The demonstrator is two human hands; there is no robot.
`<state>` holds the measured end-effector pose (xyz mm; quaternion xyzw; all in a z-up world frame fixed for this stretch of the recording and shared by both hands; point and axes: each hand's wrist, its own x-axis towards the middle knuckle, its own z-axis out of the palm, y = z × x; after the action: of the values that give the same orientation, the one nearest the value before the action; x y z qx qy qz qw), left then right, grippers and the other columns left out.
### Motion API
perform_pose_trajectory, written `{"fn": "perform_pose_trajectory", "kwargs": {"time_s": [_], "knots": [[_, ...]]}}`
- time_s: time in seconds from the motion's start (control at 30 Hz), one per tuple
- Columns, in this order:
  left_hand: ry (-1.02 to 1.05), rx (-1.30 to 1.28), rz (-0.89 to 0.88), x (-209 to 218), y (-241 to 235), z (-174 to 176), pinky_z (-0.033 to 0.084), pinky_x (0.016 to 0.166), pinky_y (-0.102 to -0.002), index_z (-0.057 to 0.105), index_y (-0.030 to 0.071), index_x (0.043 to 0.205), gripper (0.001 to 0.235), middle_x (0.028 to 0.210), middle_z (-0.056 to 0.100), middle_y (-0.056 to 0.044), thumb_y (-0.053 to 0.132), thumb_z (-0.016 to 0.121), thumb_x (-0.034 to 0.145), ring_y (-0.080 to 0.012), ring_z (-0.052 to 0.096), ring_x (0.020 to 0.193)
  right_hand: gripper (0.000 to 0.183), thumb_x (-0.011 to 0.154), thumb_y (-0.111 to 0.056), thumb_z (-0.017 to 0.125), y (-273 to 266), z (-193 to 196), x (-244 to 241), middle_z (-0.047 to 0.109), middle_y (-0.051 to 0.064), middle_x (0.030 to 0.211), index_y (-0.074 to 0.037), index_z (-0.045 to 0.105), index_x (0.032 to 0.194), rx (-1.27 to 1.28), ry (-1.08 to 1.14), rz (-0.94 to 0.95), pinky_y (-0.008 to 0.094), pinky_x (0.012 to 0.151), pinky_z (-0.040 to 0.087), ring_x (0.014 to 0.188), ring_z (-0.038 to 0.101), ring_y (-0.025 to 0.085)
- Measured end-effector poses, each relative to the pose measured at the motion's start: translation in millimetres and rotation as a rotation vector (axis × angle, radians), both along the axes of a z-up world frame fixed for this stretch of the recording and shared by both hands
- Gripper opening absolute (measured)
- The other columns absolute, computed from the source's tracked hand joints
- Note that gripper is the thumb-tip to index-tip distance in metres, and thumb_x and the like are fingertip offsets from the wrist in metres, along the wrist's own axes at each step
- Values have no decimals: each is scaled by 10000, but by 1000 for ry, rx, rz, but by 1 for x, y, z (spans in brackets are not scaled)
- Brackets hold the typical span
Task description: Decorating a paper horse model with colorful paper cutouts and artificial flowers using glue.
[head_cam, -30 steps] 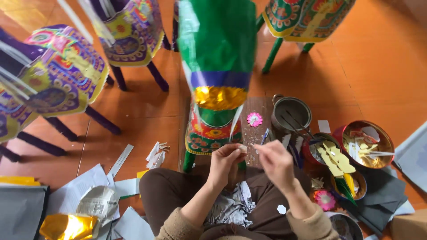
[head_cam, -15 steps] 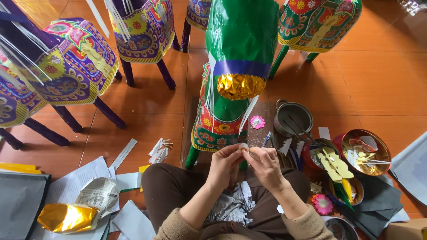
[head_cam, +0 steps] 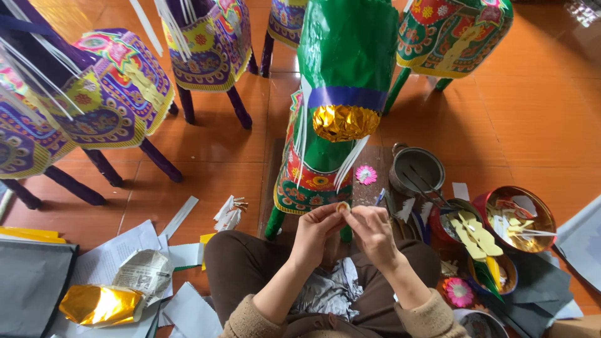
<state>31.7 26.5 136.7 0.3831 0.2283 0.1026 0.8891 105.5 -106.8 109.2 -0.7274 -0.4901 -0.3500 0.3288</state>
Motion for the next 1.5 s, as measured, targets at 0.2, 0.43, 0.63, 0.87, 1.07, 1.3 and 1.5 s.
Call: {"fn": "perform_pose_trajectory", "kwargs": {"time_s": [0.2,0.43,0.63,0.87,1.07,1.3,1.5], "knots": [[44,142,40,-1,13,-28,617,701,-316,718,-105,974,201,795,719,-163,-65,706,777,-195,706,716,191,799,-93,710,1,23,5,601,-15,978,-225,762,928,44,-56,-70,311,809,525,876,597,175],[-178,602,348,-21,81,70,562,795,-283,756,7,906,207,894,771,-93,-73,613,779,-149,693,833,109,893,17,641,-19,70,53,645,85,950,-37,685,977,171,452,110,105,532,489,664,547,87],[-445,834,614,9,80,175,588,844,-403,724,-18,1046,206,951,738,-223,-71,645,863,-306,730,877,127,933,29,695,35,176,62,637,90,829,-46,750,1020,524,193,121,308,706,493,733,571,168],[-558,964,787,53,86,173,579,833,-329,713,9,1097,225,990,744,-152,-62,639,897,-231,711,958,209,844,156,724,71,205,60,650,140,841,48,747,1021,652,-67,64,305,592,486,720,607,228],[-548,1126,831,58,77,163,594,825,-355,706,63,1171,293,1039,738,-147,-45,624,911,-266,698,995,181,848,181,730,75,209,51,680,173,871,78,730,997,679,-43,113,310,596,492,744,632,252],[-600,1258,797,51,63,172,550,935,-410,642,61,1261,355,1223,670,-163,-69,523,954,-316,628,1150,157,946,128,626,74,201,49,672,197,913,95,675,1091,701,79,140,363,661,513,817,649,278],[-628,1282,768,50,59,168,525,971,-436,594,23,1308,385,1302,618,-194,-99,476,963,-348,588,1207,92,960,68,661,76,203,54,644,150,984,76,645,1051,727,184,180,314,712,490,915,608,231]]}}
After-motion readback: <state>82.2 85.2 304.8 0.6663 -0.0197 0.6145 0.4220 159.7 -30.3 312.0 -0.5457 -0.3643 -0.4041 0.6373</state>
